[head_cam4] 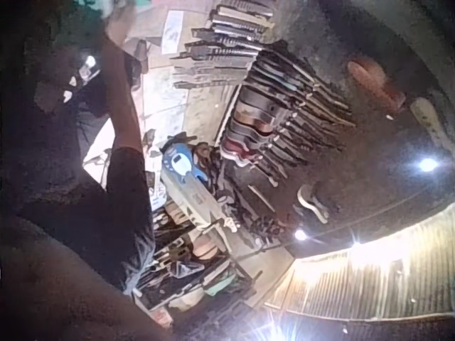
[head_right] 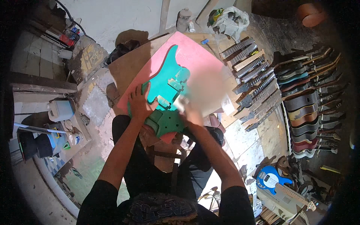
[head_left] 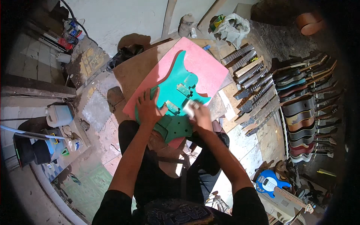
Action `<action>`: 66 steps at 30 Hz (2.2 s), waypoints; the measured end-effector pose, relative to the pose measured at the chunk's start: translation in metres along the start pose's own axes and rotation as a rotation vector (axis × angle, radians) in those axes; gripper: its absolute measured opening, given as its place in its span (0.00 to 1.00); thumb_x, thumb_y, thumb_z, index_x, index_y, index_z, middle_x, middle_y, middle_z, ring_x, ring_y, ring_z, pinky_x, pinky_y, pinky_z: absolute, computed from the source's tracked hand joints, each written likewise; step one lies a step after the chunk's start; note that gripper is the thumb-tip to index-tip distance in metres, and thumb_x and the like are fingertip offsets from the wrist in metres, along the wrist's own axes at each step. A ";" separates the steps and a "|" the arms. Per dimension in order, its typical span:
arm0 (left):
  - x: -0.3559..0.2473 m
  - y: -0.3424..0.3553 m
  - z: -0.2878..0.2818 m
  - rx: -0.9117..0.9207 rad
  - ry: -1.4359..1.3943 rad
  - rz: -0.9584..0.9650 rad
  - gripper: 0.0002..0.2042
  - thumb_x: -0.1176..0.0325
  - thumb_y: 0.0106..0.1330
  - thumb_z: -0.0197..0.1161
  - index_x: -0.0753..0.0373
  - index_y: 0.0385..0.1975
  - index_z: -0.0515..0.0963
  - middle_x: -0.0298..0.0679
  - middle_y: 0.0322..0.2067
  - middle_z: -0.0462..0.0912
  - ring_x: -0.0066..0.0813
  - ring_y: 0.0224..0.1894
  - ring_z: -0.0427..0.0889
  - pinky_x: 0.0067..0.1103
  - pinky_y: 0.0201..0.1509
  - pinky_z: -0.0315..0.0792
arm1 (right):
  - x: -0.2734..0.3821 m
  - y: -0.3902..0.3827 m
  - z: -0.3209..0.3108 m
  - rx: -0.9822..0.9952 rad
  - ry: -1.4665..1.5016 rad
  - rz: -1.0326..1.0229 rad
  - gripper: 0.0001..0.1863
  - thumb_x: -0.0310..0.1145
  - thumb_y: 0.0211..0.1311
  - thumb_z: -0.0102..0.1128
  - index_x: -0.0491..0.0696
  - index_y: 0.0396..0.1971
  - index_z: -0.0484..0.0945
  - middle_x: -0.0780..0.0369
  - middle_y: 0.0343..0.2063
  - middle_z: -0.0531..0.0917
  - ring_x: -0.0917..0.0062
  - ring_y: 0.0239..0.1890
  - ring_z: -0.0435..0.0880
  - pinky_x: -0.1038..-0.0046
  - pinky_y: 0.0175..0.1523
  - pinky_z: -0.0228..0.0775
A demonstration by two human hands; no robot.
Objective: The person rubs the surface of a green electric guitar body with a piece of sandpaper while holding the guitar in place on a padded surface.
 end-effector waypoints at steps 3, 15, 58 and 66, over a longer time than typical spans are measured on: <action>0.000 0.001 -0.006 -0.043 -0.063 -0.007 0.39 0.48 0.57 0.69 0.49 0.72 0.71 0.52 0.64 0.74 0.59 0.62 0.74 0.51 0.65 0.66 | -0.012 0.040 -0.035 -0.109 -0.146 0.096 0.28 0.25 0.55 0.69 0.44 0.59 0.79 0.46 0.54 0.79 0.50 0.55 0.77 0.54 0.60 0.70; 0.017 -0.005 0.012 -0.094 -0.302 -0.052 0.38 0.49 0.56 0.67 0.49 0.71 0.72 0.52 0.68 0.71 0.61 0.64 0.74 0.58 0.67 0.64 | 0.055 -0.030 0.034 0.077 -0.079 -0.139 0.22 0.29 0.54 0.69 0.49 0.51 0.82 0.51 0.48 0.83 0.52 0.46 0.82 0.56 0.51 0.74; 0.013 -0.007 0.016 -0.114 -0.338 -0.049 0.39 0.49 0.54 0.67 0.48 0.71 0.72 0.52 0.71 0.68 0.61 0.66 0.73 0.62 0.68 0.61 | 0.055 -0.043 0.045 0.191 0.011 -0.245 0.29 0.27 0.53 0.68 0.46 0.59 0.78 0.49 0.49 0.82 0.50 0.51 0.82 0.55 0.53 0.75; 0.014 -0.003 0.015 -0.148 -0.509 -0.039 0.39 0.50 0.53 0.67 0.50 0.70 0.73 0.57 0.69 0.68 0.66 0.66 0.72 0.63 0.66 0.63 | 0.027 0.016 -0.013 -0.066 -0.154 -0.194 0.28 0.28 0.53 0.68 0.46 0.57 0.79 0.48 0.49 0.80 0.50 0.47 0.78 0.55 0.52 0.73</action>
Point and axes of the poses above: each hand's wrist, its own y-axis towards the middle knuckle, its own z-axis out of the palm, x = y × z, the point moved 9 cm from there along y, towards the middle knuckle
